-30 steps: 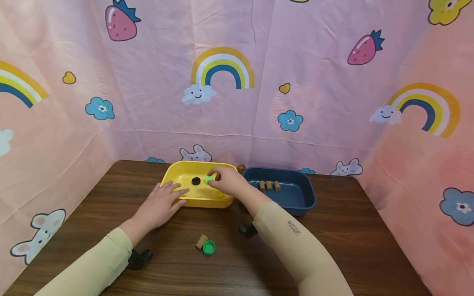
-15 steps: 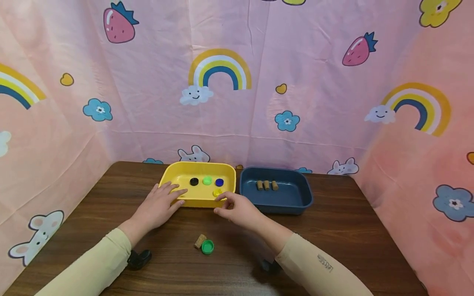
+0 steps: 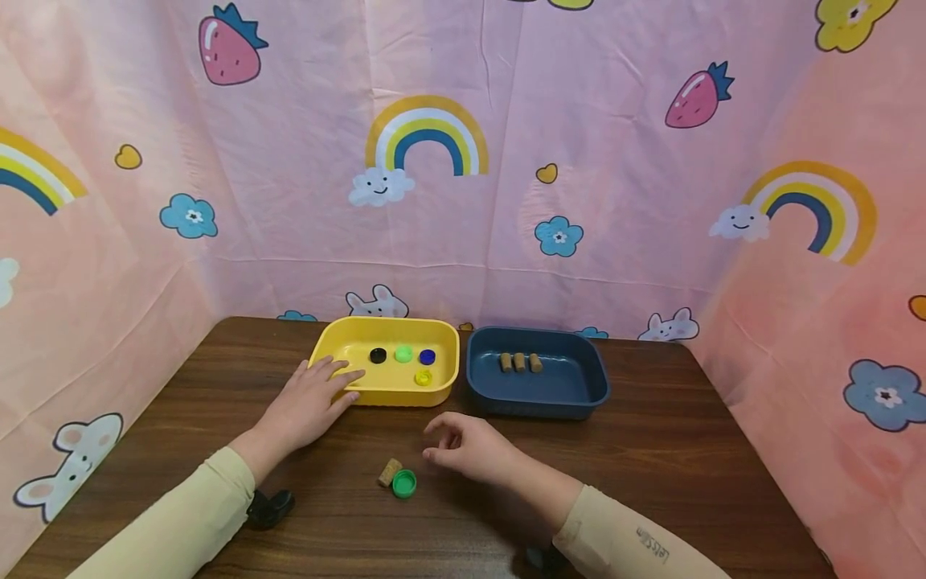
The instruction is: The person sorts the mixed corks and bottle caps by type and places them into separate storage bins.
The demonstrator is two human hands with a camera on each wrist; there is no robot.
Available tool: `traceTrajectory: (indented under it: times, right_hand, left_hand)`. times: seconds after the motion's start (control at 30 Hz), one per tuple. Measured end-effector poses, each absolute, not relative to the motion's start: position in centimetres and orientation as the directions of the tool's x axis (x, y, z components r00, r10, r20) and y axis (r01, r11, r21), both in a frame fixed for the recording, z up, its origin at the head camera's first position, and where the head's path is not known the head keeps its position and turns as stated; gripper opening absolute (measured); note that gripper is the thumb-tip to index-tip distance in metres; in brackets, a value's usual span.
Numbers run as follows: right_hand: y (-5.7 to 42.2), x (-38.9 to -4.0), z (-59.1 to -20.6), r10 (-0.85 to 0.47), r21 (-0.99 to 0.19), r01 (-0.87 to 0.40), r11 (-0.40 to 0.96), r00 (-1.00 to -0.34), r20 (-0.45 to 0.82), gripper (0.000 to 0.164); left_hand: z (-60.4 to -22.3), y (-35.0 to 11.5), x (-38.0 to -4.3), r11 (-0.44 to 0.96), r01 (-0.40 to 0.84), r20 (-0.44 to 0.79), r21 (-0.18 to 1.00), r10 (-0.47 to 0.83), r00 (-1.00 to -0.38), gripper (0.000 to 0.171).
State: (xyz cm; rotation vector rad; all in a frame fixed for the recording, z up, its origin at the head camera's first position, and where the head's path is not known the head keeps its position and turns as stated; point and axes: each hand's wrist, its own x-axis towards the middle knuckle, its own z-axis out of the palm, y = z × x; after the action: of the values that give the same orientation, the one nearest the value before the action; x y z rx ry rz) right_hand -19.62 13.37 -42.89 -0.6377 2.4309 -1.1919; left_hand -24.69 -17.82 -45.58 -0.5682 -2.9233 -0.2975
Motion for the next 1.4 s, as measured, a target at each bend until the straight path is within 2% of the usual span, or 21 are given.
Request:
traceTrajectory:
  times: [0.17,0.5,0.9,1.4]
  right_hand:
    - [12.5,-18.9,-43.4,-0.564,-0.758,-0.265,0.596,-0.810,-0.160,0.031]
    - [10.4,-18.0,-44.2,-0.547,-0.535,-0.389,0.750,-0.820,-0.171,0.034]
    - [9.3,-17.8,-44.7,-0.534,-0.435,-0.412,0.801,-0.819,-0.209,0.036]
    - [8.8,-18.0,-44.8,-0.558,-0.354,-0.474,0.806,-0.809,-0.185,0.033]
  left_hand:
    - [-45.6,-17.9,-24.7,0.910,0.380,0.178,0.169,0.351,-0.919,0.047]
    - [-45.7,-17.9,-24.8,0.910,0.378,0.179,0.171,0.349,-0.920,0.047]
    - [-45.7,-17.8,-24.6,0.910,0.377,0.171,0.176,0.348,-0.922,0.048]
    - [-45.7,-17.8,-24.8,0.911,0.377,0.175,0.167,0.349,-0.921,0.047]
